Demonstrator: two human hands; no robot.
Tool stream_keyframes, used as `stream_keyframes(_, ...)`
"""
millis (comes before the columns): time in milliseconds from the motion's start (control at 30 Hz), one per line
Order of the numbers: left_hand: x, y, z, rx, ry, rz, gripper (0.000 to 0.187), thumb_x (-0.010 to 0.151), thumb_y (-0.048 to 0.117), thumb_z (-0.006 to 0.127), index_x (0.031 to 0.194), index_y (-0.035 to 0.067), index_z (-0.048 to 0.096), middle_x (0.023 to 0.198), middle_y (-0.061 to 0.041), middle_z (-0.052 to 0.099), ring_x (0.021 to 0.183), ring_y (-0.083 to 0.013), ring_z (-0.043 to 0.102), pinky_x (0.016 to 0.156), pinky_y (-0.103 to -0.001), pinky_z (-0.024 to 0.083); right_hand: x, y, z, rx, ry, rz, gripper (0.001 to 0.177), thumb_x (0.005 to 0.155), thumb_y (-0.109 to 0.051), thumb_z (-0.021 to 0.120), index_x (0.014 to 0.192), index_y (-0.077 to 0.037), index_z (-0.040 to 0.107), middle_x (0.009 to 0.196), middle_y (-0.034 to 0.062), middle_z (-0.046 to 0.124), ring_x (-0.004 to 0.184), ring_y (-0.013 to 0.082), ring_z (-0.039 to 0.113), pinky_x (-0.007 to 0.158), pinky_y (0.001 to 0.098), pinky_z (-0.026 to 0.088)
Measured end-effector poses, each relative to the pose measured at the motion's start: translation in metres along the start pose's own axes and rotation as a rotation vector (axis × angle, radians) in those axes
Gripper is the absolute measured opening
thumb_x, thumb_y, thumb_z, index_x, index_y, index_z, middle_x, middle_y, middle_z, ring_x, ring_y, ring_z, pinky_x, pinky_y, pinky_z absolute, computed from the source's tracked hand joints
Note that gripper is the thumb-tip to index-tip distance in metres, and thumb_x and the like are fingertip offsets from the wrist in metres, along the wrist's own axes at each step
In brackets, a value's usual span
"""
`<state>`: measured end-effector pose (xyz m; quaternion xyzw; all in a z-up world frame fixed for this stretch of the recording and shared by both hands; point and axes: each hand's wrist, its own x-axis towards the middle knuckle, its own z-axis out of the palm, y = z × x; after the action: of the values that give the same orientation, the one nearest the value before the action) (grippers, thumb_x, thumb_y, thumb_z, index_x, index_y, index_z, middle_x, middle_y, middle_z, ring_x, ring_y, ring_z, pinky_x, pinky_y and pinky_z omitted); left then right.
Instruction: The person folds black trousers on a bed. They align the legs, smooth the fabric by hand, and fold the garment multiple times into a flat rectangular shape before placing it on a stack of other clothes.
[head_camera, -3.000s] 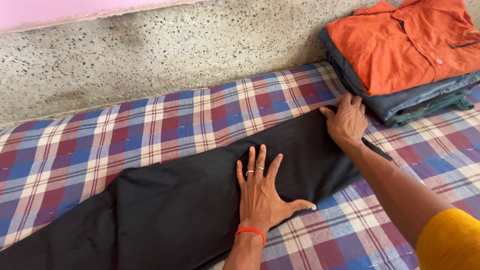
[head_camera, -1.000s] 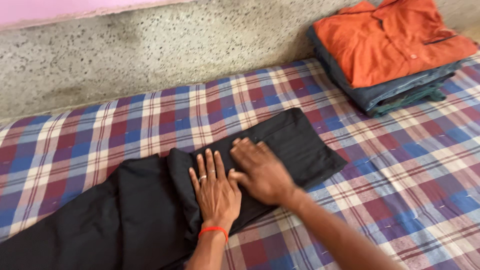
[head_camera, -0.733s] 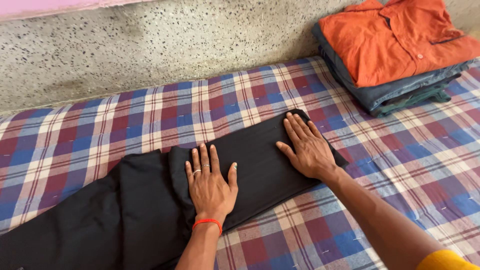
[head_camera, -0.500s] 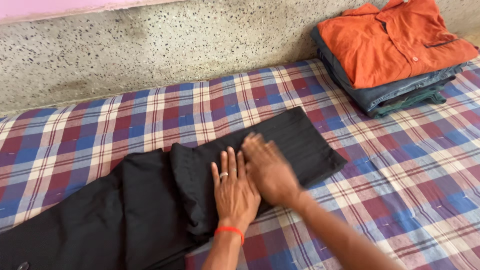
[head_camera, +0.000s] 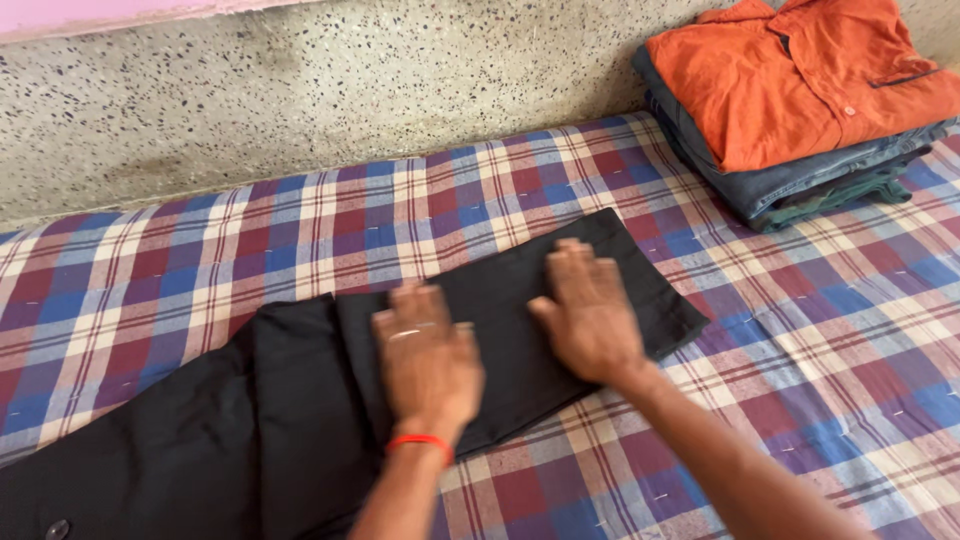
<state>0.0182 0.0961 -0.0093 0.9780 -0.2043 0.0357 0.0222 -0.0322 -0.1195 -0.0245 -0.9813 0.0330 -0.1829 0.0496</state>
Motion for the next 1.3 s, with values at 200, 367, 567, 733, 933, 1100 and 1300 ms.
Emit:
stream_keyframes(200,0.013,0.022,0.027,-0.246,0.298,0.222,0.063,0.105,0.043,0.038,0.153,0.001,0.039,0.163,-0.015,0.037,0.152,-0.0278,0.029,0.124,-0.049,0.017,0.027,-0.011,0.002,0.103,-0.096,-0.221,0.071,0.103,-0.047,0.044,0.154,0.002,0.036,0.165,0.0199,0.031,0.154,0.0320,0.024,0.124,0.0481,0.018)
stream_keyframes(367,0.035,-0.030,0.020,-0.212,0.271,0.211,0.070,0.103,0.047,0.039,0.153,0.000,0.037,0.161,-0.016,0.035,0.151,-0.0298,0.026,0.123,-0.048,0.016,0.034,0.067,-0.007,0.047,-0.006,-0.090,0.073,0.103,-0.050,0.045,0.153,0.002,0.038,0.163,0.0209,0.034,0.154,0.0327,0.027,0.124,0.0481,0.022)
stream_keyframes(567,0.024,0.009,0.027,-0.079,0.302,-0.003,0.064,0.102,0.041,0.040,0.152,0.002,0.038,0.162,-0.013,0.035,0.153,-0.0316,0.025,0.123,-0.051,0.015,0.025,0.051,0.005,-0.104,0.051,-0.017,0.069,0.105,-0.044,0.047,0.151,0.006,0.039,0.161,0.0245,0.036,0.152,0.0386,0.029,0.122,0.0529,0.024)
stream_keyframes(733,-0.015,0.059,0.028,-0.269,0.304,0.081,0.058,0.104,0.036,0.040,0.153,0.006,0.042,0.163,-0.012,0.039,0.153,-0.0277,0.030,0.126,-0.050,0.016,-0.014,-0.014,-0.008,0.125,-0.020,-0.223,0.068,0.106,-0.044,0.043,0.154,0.004,0.039,0.164,0.0214,0.035,0.155,0.0343,0.027,0.125,0.0497,0.020)
stream_keyframes(933,-0.017,-0.017,0.010,-0.214,0.294,0.077,0.068,0.101,0.048,0.042,0.151,0.001,0.041,0.160,-0.015,0.038,0.149,-0.0302,0.031,0.122,-0.049,0.018,-0.018,0.047,-0.036,0.011,-0.061,-0.034,0.077,0.102,-0.055,0.040,0.153,0.002,0.036,0.164,0.0199,0.030,0.153,0.0319,0.024,0.123,0.0492,0.016)
stream_keyframes(1100,-0.017,-0.005,0.008,-0.096,0.295,-0.114,0.069,0.100,0.046,0.041,0.149,-0.002,0.041,0.160,-0.017,0.037,0.149,-0.0304,0.030,0.122,-0.050,0.019,-0.023,0.042,-0.016,-0.069,0.005,0.111,0.072,0.104,-0.051,0.038,0.154,0.000,0.037,0.165,0.0185,0.030,0.154,0.0316,0.024,0.123,0.0503,0.016)
stream_keyframes(1300,-0.012,0.036,0.020,-0.214,0.335,0.243,0.061,0.100,0.032,0.044,0.153,0.001,0.043,0.164,-0.014,0.039,0.153,-0.0285,0.032,0.125,-0.049,0.022,-0.006,-0.026,0.008,0.150,-0.073,-0.241,0.066,0.107,-0.043,0.038,0.157,0.000,0.036,0.168,0.0173,0.030,0.156,0.0300,0.024,0.125,0.0480,0.017)
